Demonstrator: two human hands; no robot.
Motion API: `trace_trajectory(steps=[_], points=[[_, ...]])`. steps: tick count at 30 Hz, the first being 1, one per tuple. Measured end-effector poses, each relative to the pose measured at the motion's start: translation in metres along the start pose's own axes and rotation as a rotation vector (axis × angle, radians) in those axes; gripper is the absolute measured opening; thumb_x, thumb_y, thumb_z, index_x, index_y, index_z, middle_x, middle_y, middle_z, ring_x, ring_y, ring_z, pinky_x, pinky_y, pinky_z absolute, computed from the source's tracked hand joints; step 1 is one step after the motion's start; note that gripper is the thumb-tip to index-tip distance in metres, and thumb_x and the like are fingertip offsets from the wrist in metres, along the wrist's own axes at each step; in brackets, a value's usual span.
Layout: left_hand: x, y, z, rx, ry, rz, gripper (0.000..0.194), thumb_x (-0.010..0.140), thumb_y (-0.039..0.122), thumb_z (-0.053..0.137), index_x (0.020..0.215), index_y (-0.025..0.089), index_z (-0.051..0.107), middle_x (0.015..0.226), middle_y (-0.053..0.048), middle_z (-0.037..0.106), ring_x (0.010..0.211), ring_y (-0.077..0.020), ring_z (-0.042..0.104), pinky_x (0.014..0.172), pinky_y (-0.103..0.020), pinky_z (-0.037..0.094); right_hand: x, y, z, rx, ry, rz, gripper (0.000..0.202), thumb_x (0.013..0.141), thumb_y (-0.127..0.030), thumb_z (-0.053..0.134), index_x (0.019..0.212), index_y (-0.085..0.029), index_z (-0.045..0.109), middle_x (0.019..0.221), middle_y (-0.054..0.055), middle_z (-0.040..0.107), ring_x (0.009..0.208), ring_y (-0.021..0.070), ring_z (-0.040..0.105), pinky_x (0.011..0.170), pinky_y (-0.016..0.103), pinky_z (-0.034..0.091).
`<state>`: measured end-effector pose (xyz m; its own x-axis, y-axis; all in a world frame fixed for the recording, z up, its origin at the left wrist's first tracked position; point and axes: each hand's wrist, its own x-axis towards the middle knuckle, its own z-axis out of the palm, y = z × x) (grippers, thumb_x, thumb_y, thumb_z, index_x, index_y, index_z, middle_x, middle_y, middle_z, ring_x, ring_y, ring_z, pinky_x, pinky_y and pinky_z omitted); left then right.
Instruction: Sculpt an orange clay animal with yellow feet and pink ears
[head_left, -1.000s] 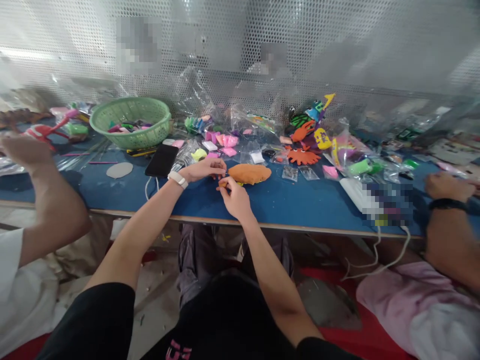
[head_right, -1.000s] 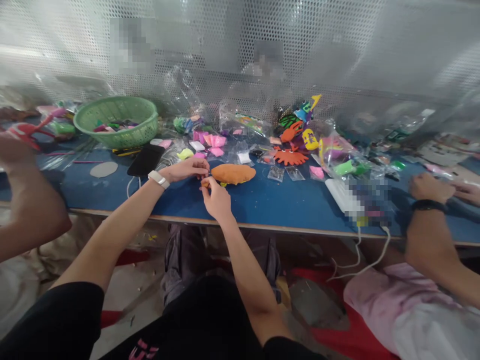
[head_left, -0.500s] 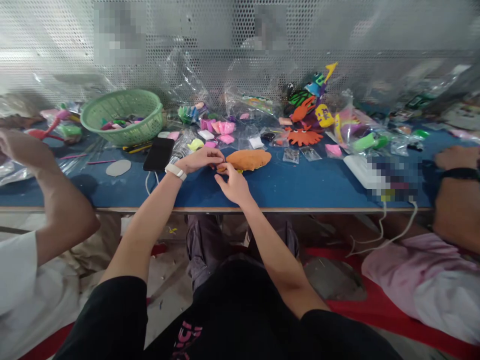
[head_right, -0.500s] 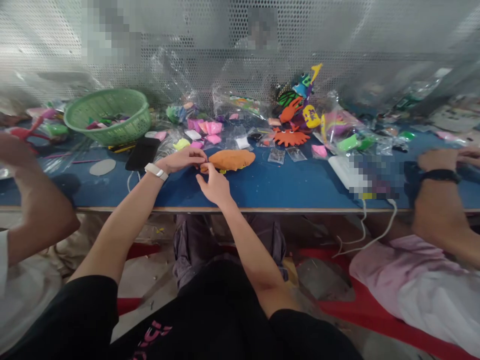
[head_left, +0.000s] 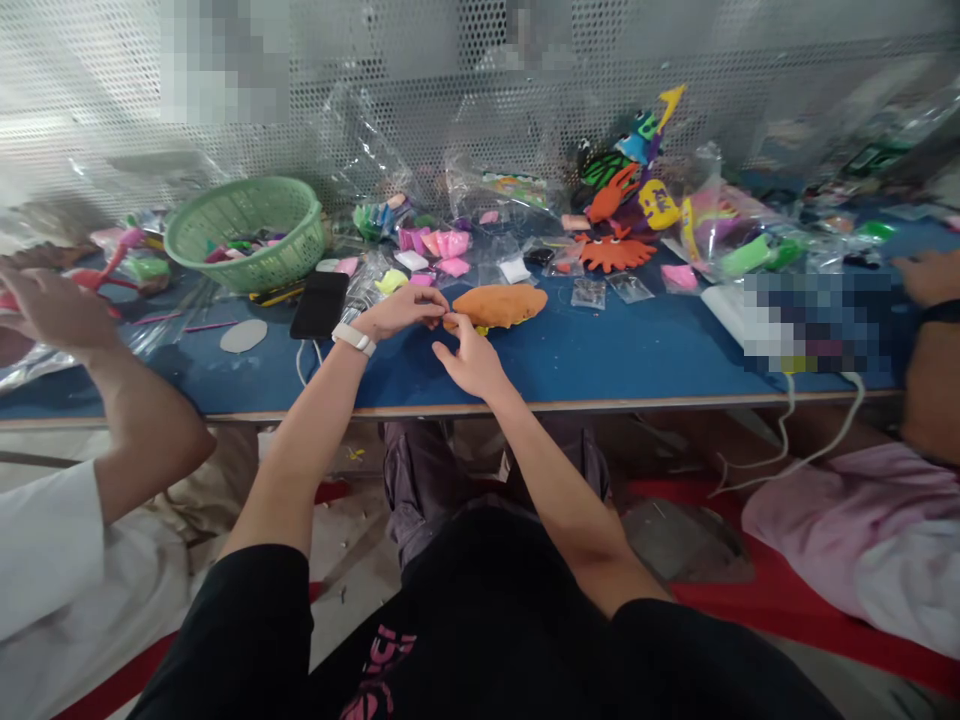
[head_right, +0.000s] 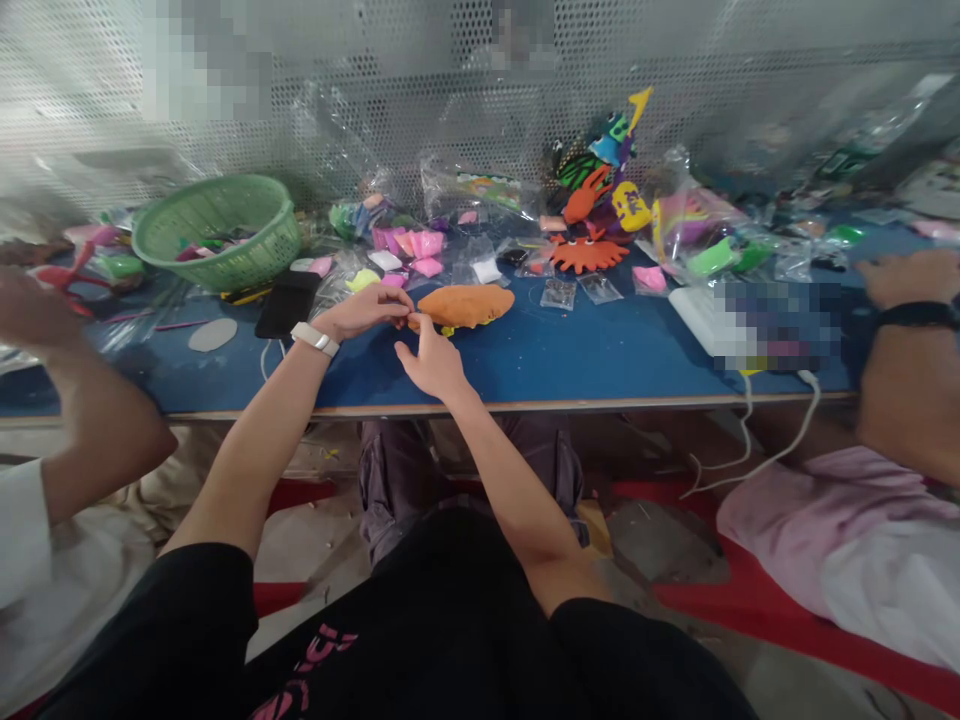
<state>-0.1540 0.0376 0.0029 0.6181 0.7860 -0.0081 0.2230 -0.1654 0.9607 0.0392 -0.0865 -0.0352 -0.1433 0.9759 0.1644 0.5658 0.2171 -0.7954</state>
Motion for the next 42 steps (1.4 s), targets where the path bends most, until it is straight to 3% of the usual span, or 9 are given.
trace_trajectory(steps=[9,15,23,26,29,33,36,39,42], points=[[0.0,-0.001,-0.001,0.018,-0.035,0.063,0.022,0.084,0.02,0.087,0.105,0.015,0.081,0.102,-0.006,0.082,0.092,-0.0161,0.079,0.083,-0.03,0.067,-0.002,-0.003,-0.001,0.002,-0.024,-0.036,0.064,0.106,-0.034,0.068,0.164,-0.022,0.044,0.176,0.018,0.065,0.131,0.0422,0.081,0.123,0.07,0.059],[0.0,-0.004,0.0,0.324,-0.035,0.252,0.045,0.072,0.03,0.1,0.11,0.019,0.078,0.104,-0.004,0.08,0.094,-0.0183,0.077,0.087,-0.033,0.062,-0.001,0.002,0.001,0.079,-0.007,-0.052,0.055,0.099,-0.029,0.065,0.15,-0.026,0.043,0.175,0.017,0.064,0.13,0.0369,0.08,0.118,0.061,0.062],[0.002,-0.006,0.012,0.515,0.125,0.409,0.02,0.082,0.03,0.088,0.096,0.02,0.077,0.099,-0.004,0.077,0.086,-0.0182,0.072,0.084,-0.033,0.059,0.0,0.002,-0.002,0.021,-0.027,-0.077,0.036,0.095,-0.026,0.062,0.129,-0.028,0.051,0.128,0.009,0.08,0.093,0.0282,0.078,0.102,0.05,0.063],[0.0,-0.005,0.01,0.53,0.149,0.431,0.015,0.083,0.024,0.081,0.097,0.02,0.08,0.098,-0.004,0.079,0.086,-0.0188,0.074,0.085,-0.033,0.06,-0.008,-0.002,-0.015,0.014,-0.022,-0.081,0.021,0.098,-0.027,0.064,0.118,-0.028,0.056,0.103,0.004,0.08,0.086,0.0267,0.077,0.095,0.045,0.063],[-0.003,-0.003,0.008,0.56,0.176,0.492,0.015,0.083,0.018,0.077,0.097,0.02,0.082,0.099,-0.005,0.081,0.087,-0.0195,0.075,0.085,-0.034,0.06,-0.011,-0.009,-0.039,-0.057,0.037,-0.157,0.008,0.102,-0.026,0.067,0.104,-0.027,0.06,0.104,0.005,0.084,0.093,0.0265,0.08,0.095,0.044,0.063],[-0.005,0.001,0.007,0.616,0.204,0.556,0.01,0.087,0.019,0.08,0.095,0.022,0.085,0.107,-0.006,0.087,0.099,-0.0232,0.08,0.096,-0.039,0.063,0.025,-0.013,-0.08,-0.425,0.135,-0.364,0.009,0.105,-0.027,0.075,0.112,-0.025,0.068,0.116,0.011,0.082,0.127,0.0373,0.075,0.111,0.056,0.06],[-0.006,0.002,0.01,0.608,0.251,0.553,0.003,0.092,0.025,0.084,0.093,0.023,0.086,0.108,-0.005,0.089,0.106,-0.025,0.083,0.104,-0.042,0.064,0.075,-0.005,-0.099,-0.58,-0.056,-0.594,0.048,0.094,-0.036,0.094,0.133,-0.021,0.07,0.141,0.015,0.079,0.147,0.0438,0.066,0.124,0.065,0.053],[-0.01,-0.001,0.015,0.55,0.293,0.51,0.003,0.094,0.026,0.088,0.092,0.024,0.086,0.107,-0.005,0.088,0.11,-0.0251,0.084,0.11,-0.044,0.065,0.111,0.006,-0.103,-0.663,-0.222,-0.684,0.068,0.087,-0.049,0.101,0.142,-0.02,0.071,0.138,0.014,0.08,0.137,0.0431,0.073,0.121,0.064,0.055],[-0.016,-0.007,0.021,0.433,0.325,0.451,0.009,0.094,0.027,0.092,0.097,0.022,0.085,0.112,-0.005,0.086,0.113,-0.0249,0.083,0.11,-0.044,0.068,0.116,0.013,-0.1,-0.657,-0.303,-0.666,0.049,0.095,-0.049,0.093,0.132,-0.021,0.078,0.122,0.009,0.083,0.117,0.0362,0.08,0.113,0.058,0.06]])
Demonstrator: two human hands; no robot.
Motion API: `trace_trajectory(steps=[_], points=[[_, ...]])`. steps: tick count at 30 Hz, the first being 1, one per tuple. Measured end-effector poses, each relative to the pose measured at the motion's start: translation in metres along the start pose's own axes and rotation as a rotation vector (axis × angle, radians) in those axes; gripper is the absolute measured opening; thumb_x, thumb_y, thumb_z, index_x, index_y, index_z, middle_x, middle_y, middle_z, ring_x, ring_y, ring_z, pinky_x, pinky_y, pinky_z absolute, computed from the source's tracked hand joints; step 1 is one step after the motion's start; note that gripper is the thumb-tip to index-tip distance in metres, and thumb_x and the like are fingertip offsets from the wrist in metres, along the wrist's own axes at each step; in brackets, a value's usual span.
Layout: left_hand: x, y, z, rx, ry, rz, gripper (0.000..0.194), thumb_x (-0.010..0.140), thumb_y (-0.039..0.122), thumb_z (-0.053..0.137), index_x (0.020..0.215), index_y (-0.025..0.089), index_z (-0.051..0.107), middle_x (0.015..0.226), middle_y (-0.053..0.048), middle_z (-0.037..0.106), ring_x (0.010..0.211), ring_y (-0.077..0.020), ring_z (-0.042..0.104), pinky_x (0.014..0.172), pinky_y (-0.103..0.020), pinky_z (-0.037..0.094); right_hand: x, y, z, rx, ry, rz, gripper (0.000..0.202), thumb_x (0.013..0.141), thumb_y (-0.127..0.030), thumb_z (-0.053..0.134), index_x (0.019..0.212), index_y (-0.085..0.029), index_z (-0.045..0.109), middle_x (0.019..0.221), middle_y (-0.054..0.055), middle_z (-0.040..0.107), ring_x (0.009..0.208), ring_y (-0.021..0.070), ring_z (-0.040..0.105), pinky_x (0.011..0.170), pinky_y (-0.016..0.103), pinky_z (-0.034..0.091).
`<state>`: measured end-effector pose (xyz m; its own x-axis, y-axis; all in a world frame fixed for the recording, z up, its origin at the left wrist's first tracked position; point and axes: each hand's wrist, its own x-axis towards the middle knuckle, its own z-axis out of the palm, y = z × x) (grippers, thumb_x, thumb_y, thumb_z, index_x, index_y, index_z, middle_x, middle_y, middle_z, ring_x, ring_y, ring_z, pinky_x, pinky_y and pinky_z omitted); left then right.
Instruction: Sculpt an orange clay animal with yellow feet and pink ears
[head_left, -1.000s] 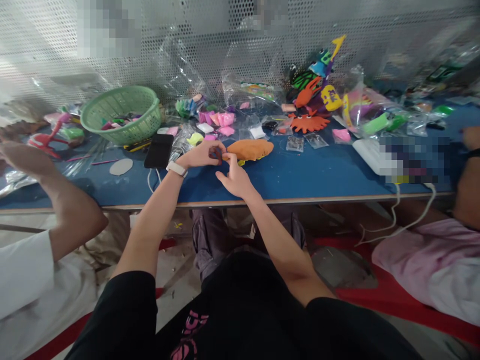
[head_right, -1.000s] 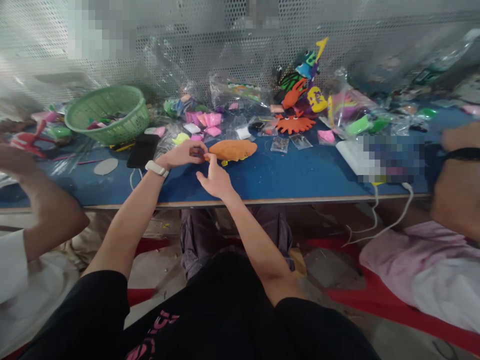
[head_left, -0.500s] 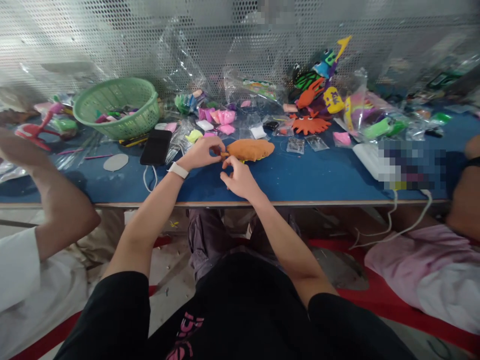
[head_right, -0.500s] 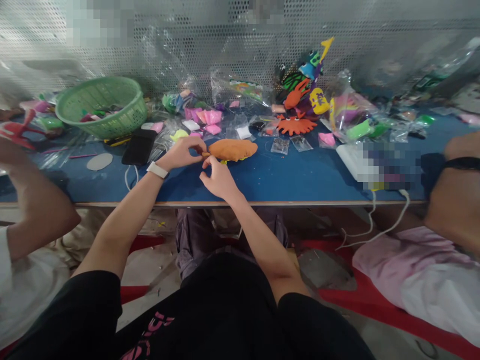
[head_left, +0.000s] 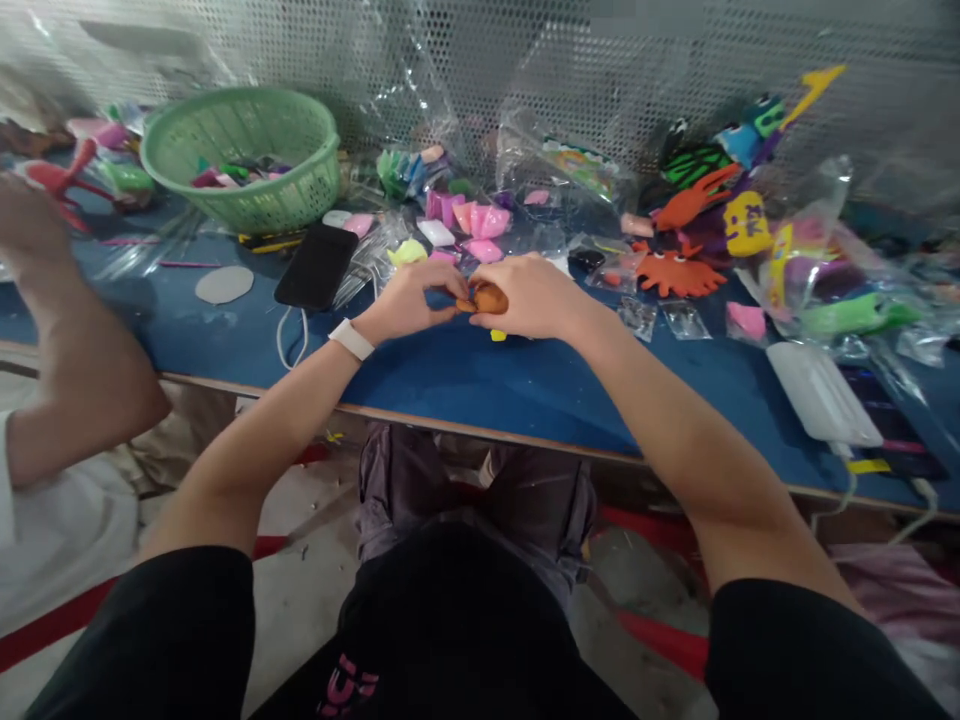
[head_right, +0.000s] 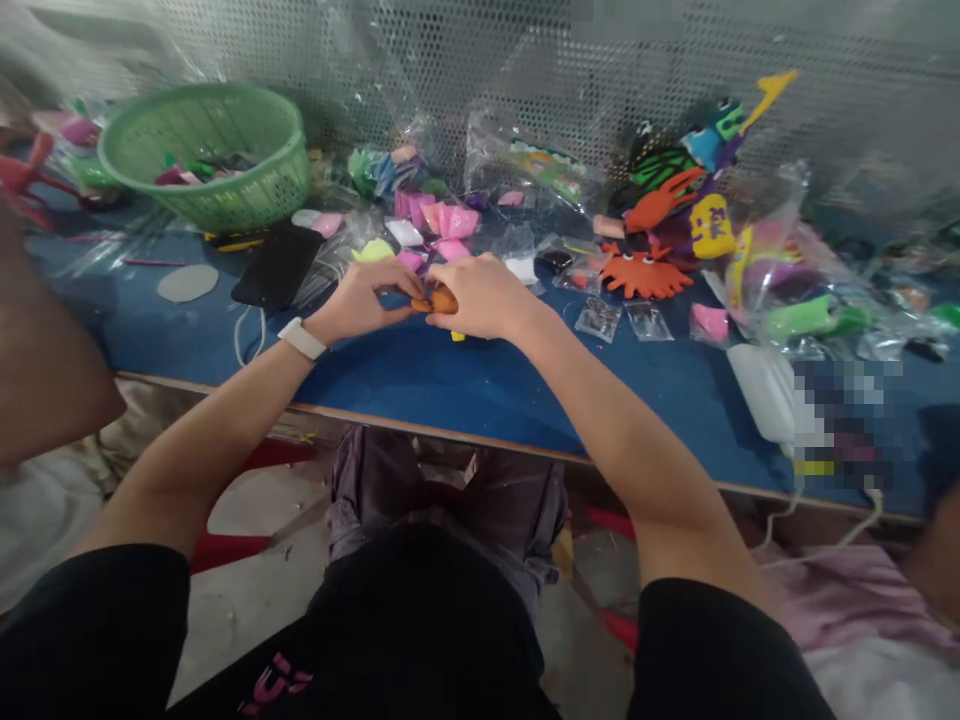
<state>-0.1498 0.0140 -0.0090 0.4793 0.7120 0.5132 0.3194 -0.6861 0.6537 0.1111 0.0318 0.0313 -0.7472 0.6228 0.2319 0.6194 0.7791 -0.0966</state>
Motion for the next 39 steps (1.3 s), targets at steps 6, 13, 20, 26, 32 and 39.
trace_trajectory(steps=[6,13,20,26,32,39], points=[[-0.007,-0.012,0.009,-0.332,-0.042,-0.212,0.032,0.095,0.031,0.1,0.113,0.018,0.078,0.121,-0.005,0.079,0.103,-0.0204,0.087,0.097,-0.036,0.074,-0.021,-0.012,0.016,0.016,0.122,0.04,0.034,0.105,-0.045,0.08,0.127,-0.019,0.078,0.118,0.011,0.081,0.12,0.0374,0.076,0.108,0.056,0.06],[-0.011,-0.014,0.006,-0.558,-0.181,-0.356,0.042,0.104,0.047,0.095,0.124,0.017,0.073,0.114,-0.006,0.08,0.102,-0.0228,0.09,0.089,-0.034,0.077,-0.025,-0.016,0.027,0.094,0.178,0.039,0.045,0.115,-0.06,0.067,0.128,-0.018,0.077,0.122,0.012,0.079,0.127,0.0395,0.072,0.115,0.063,0.055],[-0.005,0.005,0.001,-0.686,-0.136,-0.488,0.041,0.091,0.031,0.107,0.113,0.013,0.076,0.111,-0.005,0.083,0.1,-0.0186,0.089,0.094,-0.031,0.075,-0.025,-0.026,0.016,0.078,0.133,0.102,0.047,0.116,-0.059,0.066,0.134,-0.017,0.077,0.126,0.014,0.078,0.128,0.0397,0.071,0.114,0.059,0.055],[-0.002,0.008,-0.002,-0.74,-0.023,-0.609,0.032,0.086,0.013,0.105,0.107,0.012,0.081,0.103,-0.007,0.085,0.092,-0.018,0.087,0.092,-0.03,0.073,-0.029,-0.035,0.005,0.091,0.091,0.132,0.047,0.113,-0.054,0.072,0.147,-0.022,0.073,0.137,0.018,0.08,0.133,0.0436,0.07,0.113,0.06,0.056],[0.001,0.008,-0.005,-0.718,0.048,-0.609,0.023,0.09,0.008,0.096,0.106,0.014,0.081,0.095,-0.004,0.085,0.085,-0.0158,0.086,0.086,-0.028,0.071,-0.029,-0.032,0.011,0.125,0.121,0.137,0.059,0.112,-0.06,0.074,0.158,-0.024,0.063,0.144,0.02,0.077,0.134,0.0459,0.071,0.11,0.062,0.059],[0.002,0.008,-0.011,-0.684,0.054,-0.624,0.017,0.092,0.006,0.088,0.103,0.014,0.078,0.094,-0.004,0.084,0.081,-0.0134,0.083,0.079,-0.025,0.067,-0.03,-0.028,0.017,0.141,0.157,0.163,0.066,0.108,-0.064,0.078,0.157,-0.026,0.058,0.129,0.016,0.078,0.112,0.0395,0.075,0.098,0.057,0.063]])
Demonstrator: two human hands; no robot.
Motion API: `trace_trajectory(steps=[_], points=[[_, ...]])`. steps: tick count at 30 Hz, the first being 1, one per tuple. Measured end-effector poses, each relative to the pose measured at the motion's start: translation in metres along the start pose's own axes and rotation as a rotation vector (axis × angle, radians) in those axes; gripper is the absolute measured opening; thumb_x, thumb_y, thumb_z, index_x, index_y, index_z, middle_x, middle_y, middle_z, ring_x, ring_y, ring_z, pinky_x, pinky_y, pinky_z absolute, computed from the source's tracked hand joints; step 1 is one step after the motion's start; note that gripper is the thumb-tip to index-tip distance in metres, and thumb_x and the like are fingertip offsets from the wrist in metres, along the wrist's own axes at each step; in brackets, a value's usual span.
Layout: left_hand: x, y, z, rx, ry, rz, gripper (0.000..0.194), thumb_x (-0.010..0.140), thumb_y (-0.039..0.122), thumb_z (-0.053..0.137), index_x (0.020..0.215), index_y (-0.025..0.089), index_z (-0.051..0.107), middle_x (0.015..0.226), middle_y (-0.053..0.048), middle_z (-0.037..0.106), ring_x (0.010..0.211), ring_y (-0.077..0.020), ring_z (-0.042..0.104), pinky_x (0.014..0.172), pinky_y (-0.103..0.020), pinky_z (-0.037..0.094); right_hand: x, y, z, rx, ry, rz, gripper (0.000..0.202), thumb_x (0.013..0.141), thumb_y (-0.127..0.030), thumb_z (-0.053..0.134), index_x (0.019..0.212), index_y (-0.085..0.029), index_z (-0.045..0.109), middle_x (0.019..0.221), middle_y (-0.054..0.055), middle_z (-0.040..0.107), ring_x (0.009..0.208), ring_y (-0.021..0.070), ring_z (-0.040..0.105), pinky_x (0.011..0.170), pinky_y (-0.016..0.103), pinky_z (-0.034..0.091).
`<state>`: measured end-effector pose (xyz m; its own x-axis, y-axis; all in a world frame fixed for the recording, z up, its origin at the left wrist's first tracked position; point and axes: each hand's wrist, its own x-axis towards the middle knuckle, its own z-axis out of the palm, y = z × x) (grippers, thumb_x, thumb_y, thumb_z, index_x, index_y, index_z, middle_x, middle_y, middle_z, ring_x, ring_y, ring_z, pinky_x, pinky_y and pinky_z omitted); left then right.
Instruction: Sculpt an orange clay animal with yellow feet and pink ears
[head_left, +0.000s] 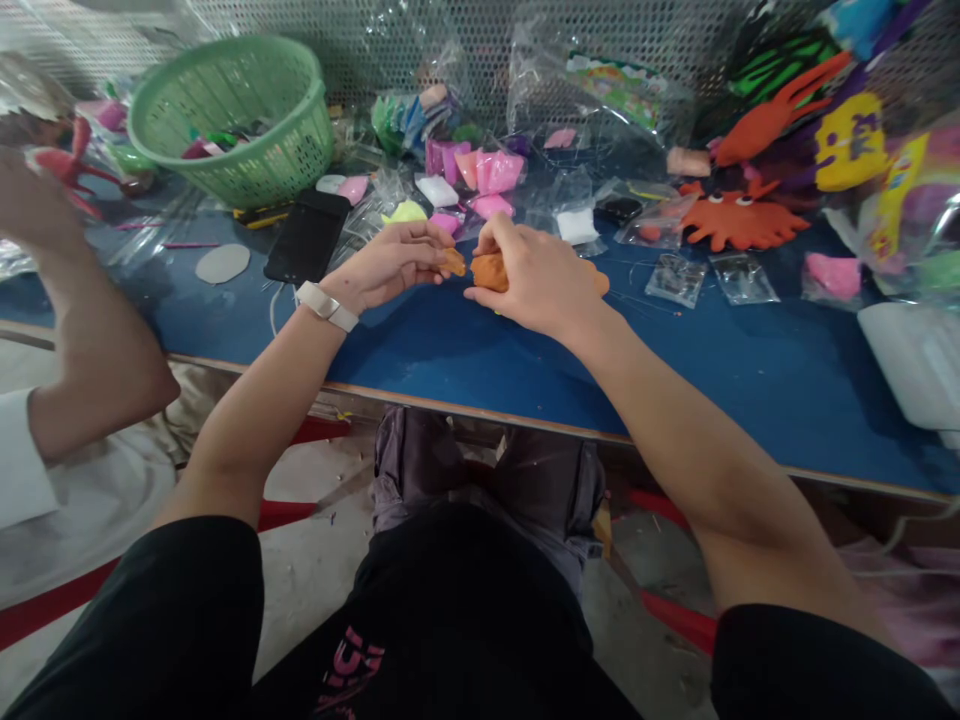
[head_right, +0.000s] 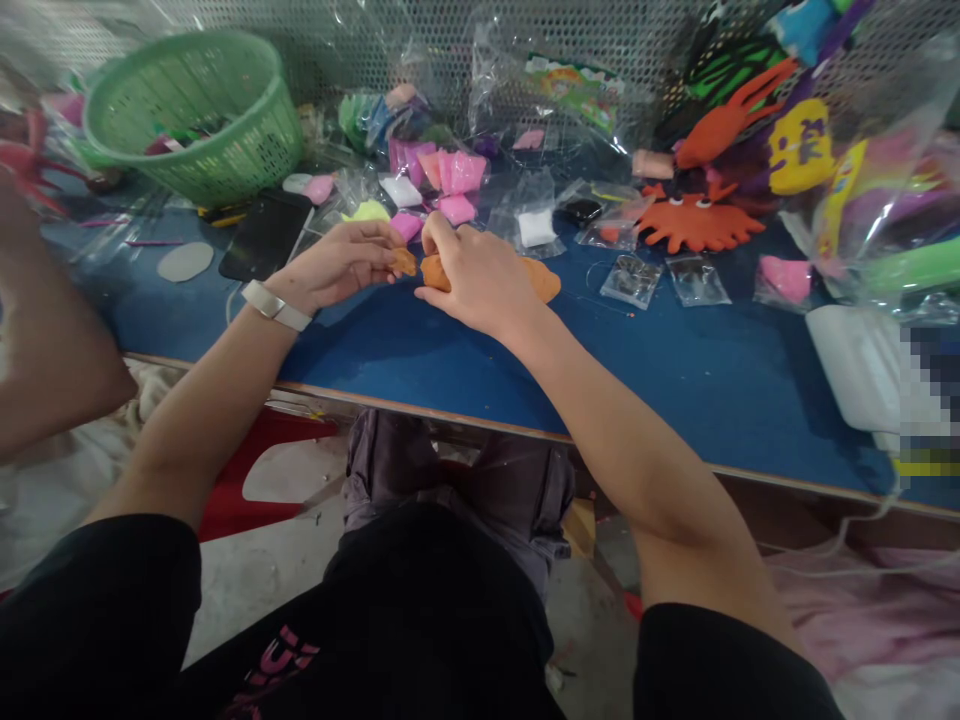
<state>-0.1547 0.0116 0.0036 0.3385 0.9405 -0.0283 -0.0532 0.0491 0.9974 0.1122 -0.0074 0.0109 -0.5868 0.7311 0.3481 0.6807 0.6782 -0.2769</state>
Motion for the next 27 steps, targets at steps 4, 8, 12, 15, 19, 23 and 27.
trace_trajectory(steps=[4,8,12,15,19,23,27], points=[[-0.0002,-0.0009,-0.0003,0.009,-0.002,-0.007,0.02,0.093,0.011,0.093,0.107,0.015,0.078,0.096,-0.004,0.084,0.084,-0.0154,0.085,0.082,-0.027,0.068,0.0002,-0.0011,-0.0007,0.009,-0.006,-0.036,0.054,0.11,-0.063,0.076,0.148,-0.026,0.064,0.128,0.016,0.078,0.119,0.0418,0.073,0.103,0.06,0.062],[-0.0004,-0.0019,0.0005,0.023,0.009,-0.036,0.018,0.095,0.012,0.094,0.106,0.014,0.08,0.098,-0.007,0.085,0.085,-0.0158,0.084,0.078,-0.026,0.068,0.0011,-0.0048,-0.003,0.003,-0.031,-0.058,0.041,0.113,-0.054,0.074,0.141,-0.024,0.069,0.134,0.017,0.078,0.127,0.0426,0.072,0.107,0.06,0.06],[-0.0022,-0.0008,0.0042,0.044,-0.007,-0.065,0.014,0.095,0.009,0.093,0.103,0.012,0.082,0.097,-0.008,0.086,0.082,-0.0135,0.081,0.077,-0.025,0.067,0.0015,-0.0068,-0.0051,-0.005,-0.044,-0.07,0.046,0.112,-0.056,0.076,0.146,-0.025,0.072,0.138,0.017,0.079,0.134,0.0443,0.07,0.112,0.061,0.058],[-0.0025,-0.0015,0.0073,0.039,-0.025,-0.08,0.012,0.096,0.008,0.091,0.102,0.012,0.082,0.094,-0.007,0.085,0.078,-0.0116,0.079,0.073,-0.022,0.065,0.0018,-0.0063,-0.0057,-0.007,-0.051,-0.095,0.048,0.112,-0.056,0.076,0.148,-0.025,0.074,0.143,0.017,0.079,0.138,0.0444,0.069,0.115,0.062,0.056],[-0.0005,-0.0047,0.0083,0.001,-0.046,-0.084,0.01,0.098,0.012,0.091,0.101,0.014,0.081,0.09,-0.004,0.082,0.075,-0.0107,0.078,0.072,-0.021,0.064,0.0024,-0.0053,-0.0055,0.002,-0.062,-0.118,0.039,0.117,-0.048,0.067,0.145,-0.024,0.078,0.145,0.015,0.08,0.137,0.0403,0.068,0.115,0.058,0.055],[0.0001,-0.0065,0.0074,-0.059,-0.046,-0.104,0.013,0.1,0.019,0.092,0.103,0.015,0.08,0.092,-0.004,0.083,0.08,-0.0129,0.081,0.079,-0.025,0.068,0.0025,-0.0045,-0.0048,0.011,-0.049,-0.124,0.039,0.118,-0.051,0.066,0.142,-0.025,0.081,0.143,0.015,0.08,0.136,0.0401,0.068,0.115,0.057,0.054],[-0.0011,-0.0081,0.0081,-0.081,-0.071,-0.089,0.026,0.094,0.027,0.101,0.104,0.015,0.081,0.095,-0.004,0.083,0.082,-0.0132,0.082,0.082,-0.026,0.069,0.0021,-0.0045,-0.0049,0.027,-0.04,-0.127,0.043,0.12,-0.056,0.061,0.141,-0.025,0.082,0.139,0.014,0.08,0.133,0.0395,0.067,0.112,0.057,0.055]])
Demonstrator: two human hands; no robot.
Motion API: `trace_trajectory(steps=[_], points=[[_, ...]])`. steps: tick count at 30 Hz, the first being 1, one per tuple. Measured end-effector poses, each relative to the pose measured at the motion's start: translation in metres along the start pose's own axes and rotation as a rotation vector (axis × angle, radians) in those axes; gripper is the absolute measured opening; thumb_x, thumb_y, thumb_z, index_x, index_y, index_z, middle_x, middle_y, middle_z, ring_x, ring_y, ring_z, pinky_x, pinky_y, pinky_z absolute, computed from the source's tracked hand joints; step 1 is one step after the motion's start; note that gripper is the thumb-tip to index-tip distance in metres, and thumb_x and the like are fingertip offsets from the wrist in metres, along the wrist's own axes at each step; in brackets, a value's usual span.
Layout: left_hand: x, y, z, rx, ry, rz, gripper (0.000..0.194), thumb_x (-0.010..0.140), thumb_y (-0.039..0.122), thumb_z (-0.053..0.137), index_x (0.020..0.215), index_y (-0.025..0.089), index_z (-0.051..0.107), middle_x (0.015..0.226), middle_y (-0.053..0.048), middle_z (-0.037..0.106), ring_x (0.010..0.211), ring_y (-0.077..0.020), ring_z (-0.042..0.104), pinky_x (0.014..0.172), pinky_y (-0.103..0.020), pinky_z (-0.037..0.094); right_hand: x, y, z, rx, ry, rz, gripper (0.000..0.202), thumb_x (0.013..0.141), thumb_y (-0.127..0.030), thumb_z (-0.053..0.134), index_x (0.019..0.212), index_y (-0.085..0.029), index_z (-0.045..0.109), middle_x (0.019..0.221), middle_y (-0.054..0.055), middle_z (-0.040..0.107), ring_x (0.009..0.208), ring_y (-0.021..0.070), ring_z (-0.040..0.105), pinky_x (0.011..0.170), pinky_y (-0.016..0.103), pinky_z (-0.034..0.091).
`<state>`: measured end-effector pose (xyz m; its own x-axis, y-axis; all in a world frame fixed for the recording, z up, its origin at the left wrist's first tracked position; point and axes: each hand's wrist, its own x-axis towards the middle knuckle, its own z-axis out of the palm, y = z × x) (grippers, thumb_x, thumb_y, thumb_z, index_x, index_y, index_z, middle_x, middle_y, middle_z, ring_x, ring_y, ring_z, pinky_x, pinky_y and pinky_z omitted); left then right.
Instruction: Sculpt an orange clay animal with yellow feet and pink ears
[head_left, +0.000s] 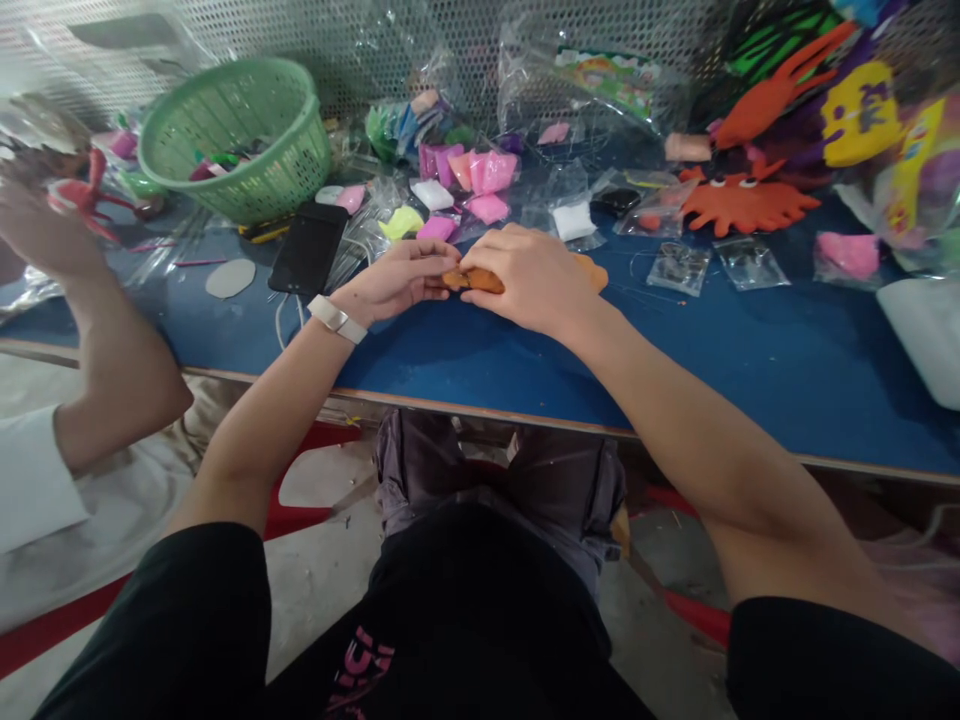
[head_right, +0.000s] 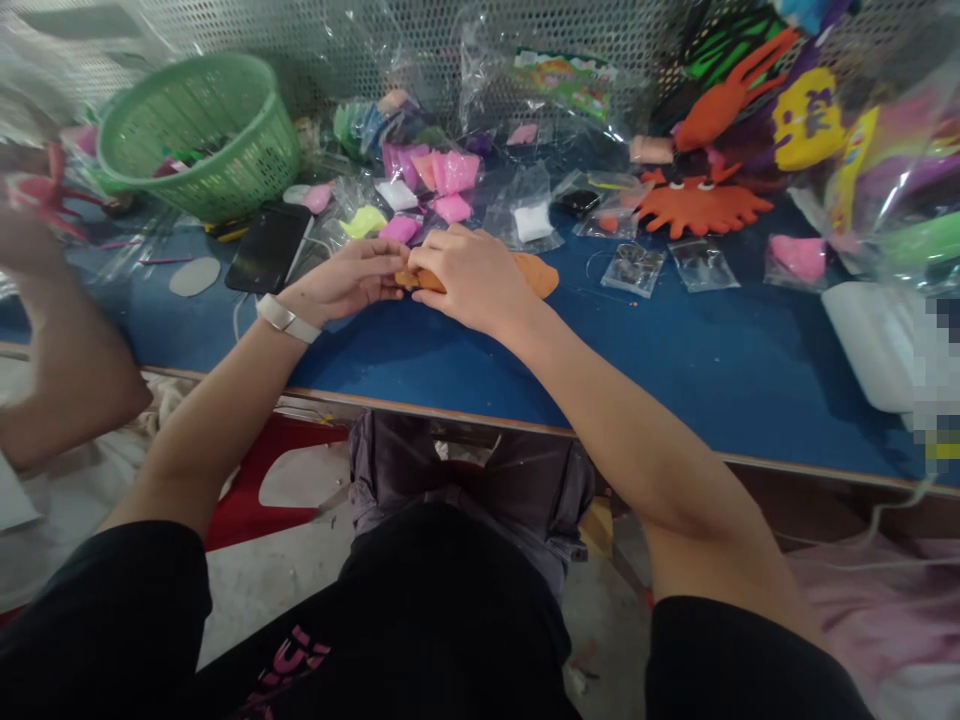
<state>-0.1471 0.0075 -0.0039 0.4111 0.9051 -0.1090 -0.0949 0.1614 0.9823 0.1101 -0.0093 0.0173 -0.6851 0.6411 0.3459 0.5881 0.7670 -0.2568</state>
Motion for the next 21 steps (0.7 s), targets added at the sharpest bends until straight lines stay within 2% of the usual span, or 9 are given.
trace_trajectory(steps=[4,10,14,21], points=[[0.0001,-0.0021,0.0009,0.022,0.019,0.027,0.037,0.083,0.022,0.109,0.107,0.016,0.082,0.101,-0.004,0.086,0.089,-0.0154,0.085,0.084,-0.027,0.07,0.0,-0.0032,-0.0017,0.006,0.01,0.04,0.044,0.116,-0.057,0.068,0.146,-0.026,0.077,0.139,0.014,0.08,0.134,0.0408,0.068,0.112,0.058,0.056],[0.0,-0.0015,0.0023,0.039,0.033,0.001,0.045,0.08,0.019,0.111,0.113,0.017,0.081,0.105,-0.005,0.087,0.091,-0.019,0.088,0.086,-0.033,0.075,0.0004,-0.0072,-0.003,0.013,0.008,0.058,0.046,0.112,-0.055,0.075,0.147,-0.025,0.074,0.139,0.016,0.08,0.135,0.042,0.068,0.114,0.058,0.056],[0.0,0.0,0.0024,0.014,0.055,-0.013,0.036,0.087,0.018,0.106,0.113,0.016,0.08,0.101,-0.004,0.086,0.084,-0.0166,0.086,0.081,-0.029,0.073,0.001,-0.0063,-0.0027,0.023,0.011,0.059,0.043,0.113,-0.054,0.073,0.145,-0.024,0.075,0.142,0.016,0.079,0.136,0.0418,0.068,0.115,0.058,0.055],[0.0022,0.0012,0.0017,-0.028,0.073,-0.064,0.018,0.094,0.011,0.095,0.103,0.014,0.079,0.102,-0.006,0.086,0.086,-0.0138,0.086,0.088,-0.026,0.073,0.0016,-0.0048,-0.0015,0.009,0.021,0.048,0.037,0.114,-0.046,0.07,0.142,-0.022,0.077,0.14,0.016,0.08,0.135,0.0409,0.068,0.114,0.058,0.054]])
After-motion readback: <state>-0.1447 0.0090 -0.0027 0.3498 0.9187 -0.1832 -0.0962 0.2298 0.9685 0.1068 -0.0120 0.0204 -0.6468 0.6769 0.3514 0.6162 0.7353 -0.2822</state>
